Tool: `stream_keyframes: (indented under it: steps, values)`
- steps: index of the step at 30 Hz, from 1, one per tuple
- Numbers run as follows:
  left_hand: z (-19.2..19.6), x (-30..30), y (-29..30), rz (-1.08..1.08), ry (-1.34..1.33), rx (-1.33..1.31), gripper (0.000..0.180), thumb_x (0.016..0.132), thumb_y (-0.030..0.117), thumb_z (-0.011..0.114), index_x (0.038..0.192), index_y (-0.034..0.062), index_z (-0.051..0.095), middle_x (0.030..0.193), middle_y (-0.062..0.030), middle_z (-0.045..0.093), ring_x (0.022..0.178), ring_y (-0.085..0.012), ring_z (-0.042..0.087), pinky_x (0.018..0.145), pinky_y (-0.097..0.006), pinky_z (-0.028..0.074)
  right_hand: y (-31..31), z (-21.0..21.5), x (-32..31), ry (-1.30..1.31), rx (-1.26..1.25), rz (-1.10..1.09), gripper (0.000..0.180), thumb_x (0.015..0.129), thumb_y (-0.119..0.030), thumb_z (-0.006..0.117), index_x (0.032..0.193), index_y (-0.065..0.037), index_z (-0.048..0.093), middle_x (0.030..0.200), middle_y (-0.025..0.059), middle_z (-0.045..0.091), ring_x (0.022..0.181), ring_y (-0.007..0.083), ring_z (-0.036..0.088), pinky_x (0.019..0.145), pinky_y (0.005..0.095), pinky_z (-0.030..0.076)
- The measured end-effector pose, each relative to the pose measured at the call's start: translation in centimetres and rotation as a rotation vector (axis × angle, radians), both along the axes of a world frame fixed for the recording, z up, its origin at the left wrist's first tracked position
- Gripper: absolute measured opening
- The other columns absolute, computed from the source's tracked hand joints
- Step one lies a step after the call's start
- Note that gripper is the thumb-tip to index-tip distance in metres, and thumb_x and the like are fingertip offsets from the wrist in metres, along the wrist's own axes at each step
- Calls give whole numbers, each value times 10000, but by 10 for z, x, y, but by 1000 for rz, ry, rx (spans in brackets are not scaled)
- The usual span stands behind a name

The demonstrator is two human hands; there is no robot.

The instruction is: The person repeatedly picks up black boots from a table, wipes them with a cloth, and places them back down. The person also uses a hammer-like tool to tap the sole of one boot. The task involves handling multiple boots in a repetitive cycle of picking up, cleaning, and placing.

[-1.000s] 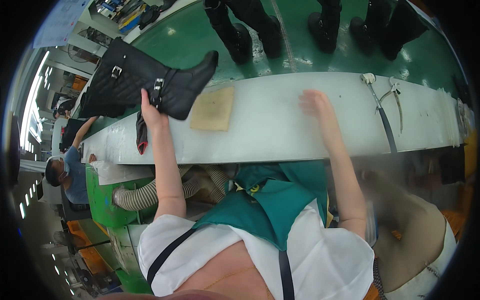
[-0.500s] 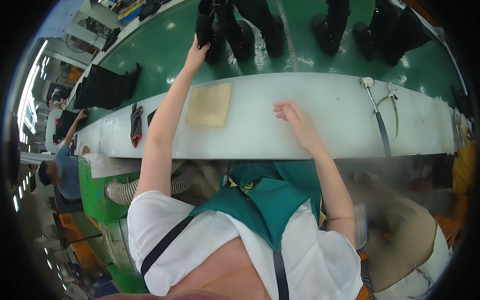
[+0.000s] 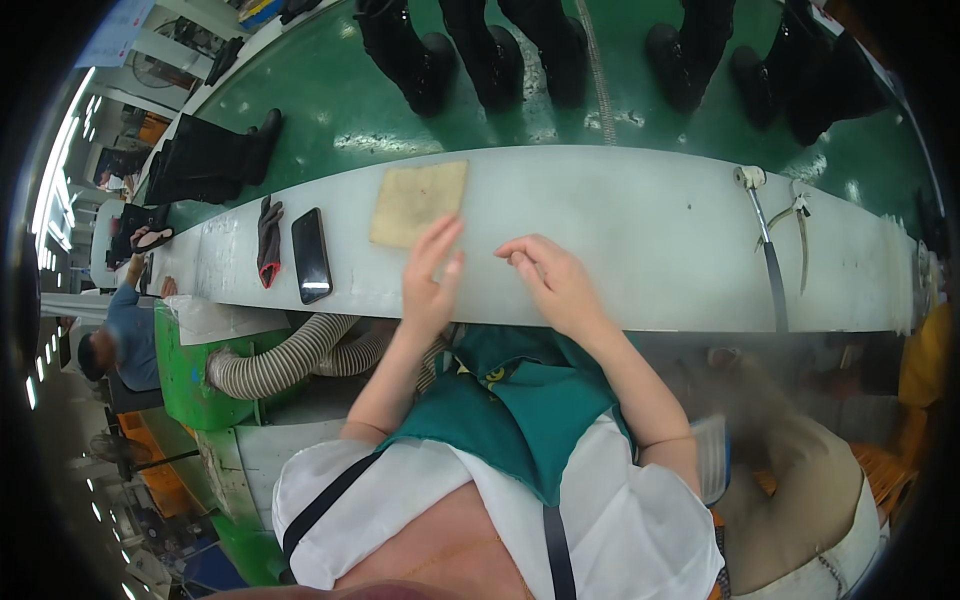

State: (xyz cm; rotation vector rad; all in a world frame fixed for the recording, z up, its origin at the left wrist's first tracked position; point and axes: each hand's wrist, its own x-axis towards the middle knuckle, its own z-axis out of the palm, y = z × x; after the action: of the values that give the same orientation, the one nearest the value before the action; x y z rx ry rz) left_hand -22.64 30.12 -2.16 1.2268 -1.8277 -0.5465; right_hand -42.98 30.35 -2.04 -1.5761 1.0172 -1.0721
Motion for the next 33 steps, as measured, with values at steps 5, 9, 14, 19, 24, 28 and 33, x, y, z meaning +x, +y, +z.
stream_keyframes:
  steps: [5, 9, 14, 19, 24, 28, 33]
  values:
    - [-13, -35, 9, -32, -123, -124, 397, 842, 53, 614, 1239, 44, 594, 1279, -166, 545, 1132, -347, 538, 941, -423, 444, 0, -11, 5, 52, 13, 5, 196, 954, -96, 464, 1047, -8, 613, 973, 110, 644, 915, 229, 625, 820, 316, 480]
    - [-14, -30, 9, -30, -114, -114, 407, 829, 50, 623, 1235, 48, 597, 1274, -151, 550, 1119, -336, 544, 929, -414, 451, -1, -18, 7, -69, 90, -1, 202, 964, -104, 456, 1042, 2, 610, 980, 106, 656, 929, 207, 623, 831, 313, 478]
    - [-16, -29, 9, -57, -94, -110, 426, 812, 39, 626, 1236, 46, 594, 1280, -137, 556, 1137, -324, 545, 948, -405, 450, -2, -20, 8, -115, 137, 0, 217, 976, -115, 451, 1043, 15, 610, 972, 101, 660, 932, 184, 628, 841, 303, 478]
    - [-13, -29, 10, -41, -72, -115, 424, 800, 35, 632, 1222, 47, 600, 1249, -133, 575, 1156, -320, 542, 1010, -455, 412, -1, -18, 9, -121, 129, 11, 221, 978, -118, 457, 1045, 25, 611, 966, 94, 657, 916, 173, 634, 843, 297, 479]
    - [-17, -28, 9, -43, -45, -134, 410, 802, 32, 627, 1211, 41, 601, 1228, -129, 589, 1160, -316, 545, 1038, -487, 383, -2, -25, 9, -142, 118, 13, 218, 978, -114, 460, 1039, 29, 613, 961, 93, 660, 915, 174, 635, 836, 293, 482]
    - [-17, -29, 10, -43, -65, -128, 406, 806, 35, 622, 1211, 36, 597, 1225, -129, 592, 1158, -316, 548, 1037, -484, 385, -2, -24, 8, -144, 113, 10, 220, 979, -117, 465, 1030, 33, 617, 958, 95, 663, 911, 175, 637, 834, 294, 483]
    - [-17, -29, 10, -56, -71, -115, 409, 813, 36, 612, 1222, 37, 588, 1223, -127, 596, 1156, -311, 552, 1031, -478, 389, -2, -22, 8, -145, 118, 9, 225, 981, -131, 473, 1034, 33, 618, 962, 94, 664, 913, 177, 638, 836, 296, 483]
